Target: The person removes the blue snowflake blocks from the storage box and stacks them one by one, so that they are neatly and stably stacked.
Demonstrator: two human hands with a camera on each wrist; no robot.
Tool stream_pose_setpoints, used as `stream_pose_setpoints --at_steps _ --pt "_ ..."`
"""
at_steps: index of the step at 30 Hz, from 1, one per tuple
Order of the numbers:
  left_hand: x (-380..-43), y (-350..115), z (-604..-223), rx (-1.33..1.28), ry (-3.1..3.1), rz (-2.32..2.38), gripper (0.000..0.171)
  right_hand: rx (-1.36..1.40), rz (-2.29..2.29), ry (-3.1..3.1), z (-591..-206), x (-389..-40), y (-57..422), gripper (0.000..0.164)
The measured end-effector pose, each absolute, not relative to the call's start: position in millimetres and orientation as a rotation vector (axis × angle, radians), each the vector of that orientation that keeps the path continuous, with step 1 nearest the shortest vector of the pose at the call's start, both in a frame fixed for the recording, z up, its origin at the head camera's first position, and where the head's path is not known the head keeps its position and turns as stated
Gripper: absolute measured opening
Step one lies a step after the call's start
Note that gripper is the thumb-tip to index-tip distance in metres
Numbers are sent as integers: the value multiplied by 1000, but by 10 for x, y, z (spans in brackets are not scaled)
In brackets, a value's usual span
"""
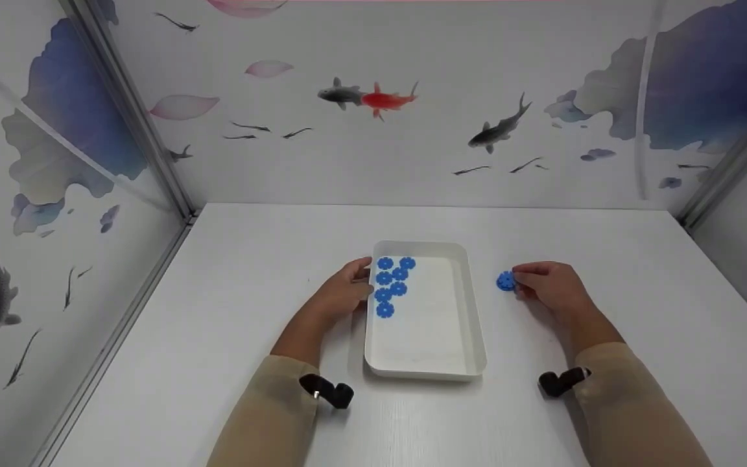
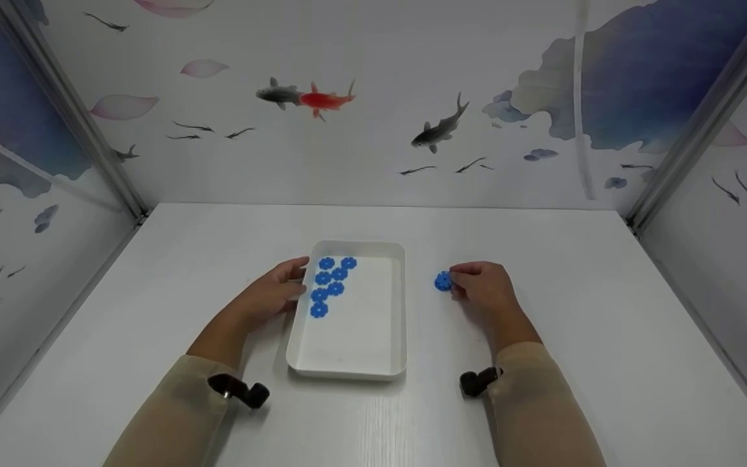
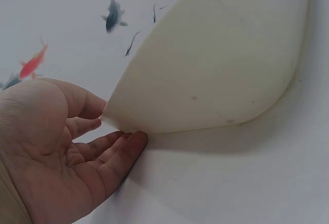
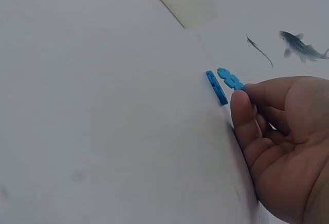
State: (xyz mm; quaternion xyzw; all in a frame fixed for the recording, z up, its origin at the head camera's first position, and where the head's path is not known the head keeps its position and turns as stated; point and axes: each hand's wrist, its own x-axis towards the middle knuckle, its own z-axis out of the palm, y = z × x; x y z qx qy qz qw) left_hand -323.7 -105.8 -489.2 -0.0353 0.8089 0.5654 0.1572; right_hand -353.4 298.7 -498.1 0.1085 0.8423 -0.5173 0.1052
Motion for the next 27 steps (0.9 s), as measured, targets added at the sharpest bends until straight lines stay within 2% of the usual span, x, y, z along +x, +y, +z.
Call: stream_pose_setpoints --at_steps 27 --pt "-3233 -1047 -4891 -128 2330 1598 66 359 -1474 2532 -5009 -3552 2941 38"
